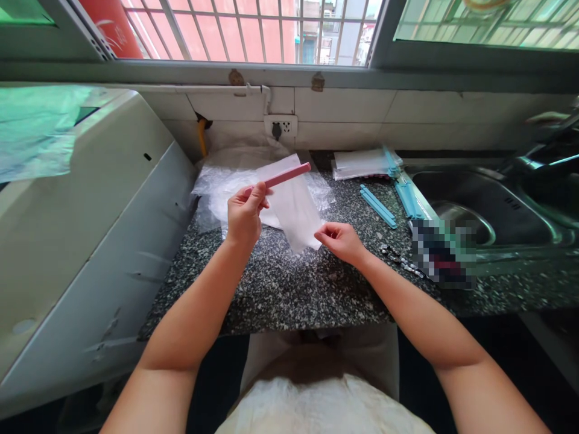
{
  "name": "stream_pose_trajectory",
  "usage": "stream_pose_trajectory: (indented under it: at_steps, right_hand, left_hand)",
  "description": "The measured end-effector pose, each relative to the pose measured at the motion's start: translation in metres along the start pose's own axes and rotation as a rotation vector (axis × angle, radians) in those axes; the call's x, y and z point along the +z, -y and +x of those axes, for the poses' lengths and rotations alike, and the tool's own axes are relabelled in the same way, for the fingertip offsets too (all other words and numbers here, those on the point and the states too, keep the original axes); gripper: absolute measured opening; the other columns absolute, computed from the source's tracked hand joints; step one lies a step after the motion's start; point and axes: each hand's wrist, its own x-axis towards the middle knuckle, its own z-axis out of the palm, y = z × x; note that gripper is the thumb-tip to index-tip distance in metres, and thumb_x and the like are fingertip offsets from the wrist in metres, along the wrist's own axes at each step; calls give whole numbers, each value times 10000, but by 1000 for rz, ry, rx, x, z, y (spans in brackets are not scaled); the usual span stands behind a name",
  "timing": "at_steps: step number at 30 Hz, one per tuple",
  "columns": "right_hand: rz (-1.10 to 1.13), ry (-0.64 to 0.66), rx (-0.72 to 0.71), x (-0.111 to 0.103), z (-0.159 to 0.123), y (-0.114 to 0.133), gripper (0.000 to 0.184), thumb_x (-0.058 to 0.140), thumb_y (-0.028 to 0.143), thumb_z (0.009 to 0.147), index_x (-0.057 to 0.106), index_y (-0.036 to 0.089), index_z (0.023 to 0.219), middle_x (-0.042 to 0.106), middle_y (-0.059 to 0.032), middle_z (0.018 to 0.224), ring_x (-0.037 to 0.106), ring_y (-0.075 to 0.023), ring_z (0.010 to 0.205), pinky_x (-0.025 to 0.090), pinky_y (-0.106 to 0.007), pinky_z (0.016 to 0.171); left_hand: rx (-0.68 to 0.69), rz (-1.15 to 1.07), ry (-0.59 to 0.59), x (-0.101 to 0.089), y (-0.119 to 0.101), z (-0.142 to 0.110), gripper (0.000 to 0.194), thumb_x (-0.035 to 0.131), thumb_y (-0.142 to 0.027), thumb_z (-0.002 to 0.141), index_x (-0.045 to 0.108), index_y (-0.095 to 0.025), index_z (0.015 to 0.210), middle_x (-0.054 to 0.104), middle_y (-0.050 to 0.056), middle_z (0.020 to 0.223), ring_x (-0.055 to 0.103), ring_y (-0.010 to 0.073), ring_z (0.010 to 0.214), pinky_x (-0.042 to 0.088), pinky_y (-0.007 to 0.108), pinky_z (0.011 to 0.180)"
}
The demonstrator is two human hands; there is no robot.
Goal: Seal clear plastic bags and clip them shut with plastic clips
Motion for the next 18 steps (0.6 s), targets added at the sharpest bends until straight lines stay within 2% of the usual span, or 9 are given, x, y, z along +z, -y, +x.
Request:
stream_pose_trajectory:
  at_steps: [6, 18]
  right_hand:
    - [-37, 8, -9, -1, 1, -1, 235, 561, 337, 747, 583, 164, 590, 541, 10, 554, 431, -86, 528, 344, -240, 542]
    - [-44, -19, -21, -3, 2, -2, 228, 553, 326, 737, 563, 167, 574, 515, 21, 534, 410, -83, 519, 343, -237, 542]
  left_hand:
    - [4, 11, 4, 1, 1, 0, 237, 709, -266, 726, 592, -174, 541, 600, -28, 530, 444, 30, 413, 387, 180, 456]
    - [-6, -1, -2, 2, 0, -3, 248, 732, -274, 691, 592, -172, 514, 606, -25, 518, 439, 26, 407, 389, 162, 438]
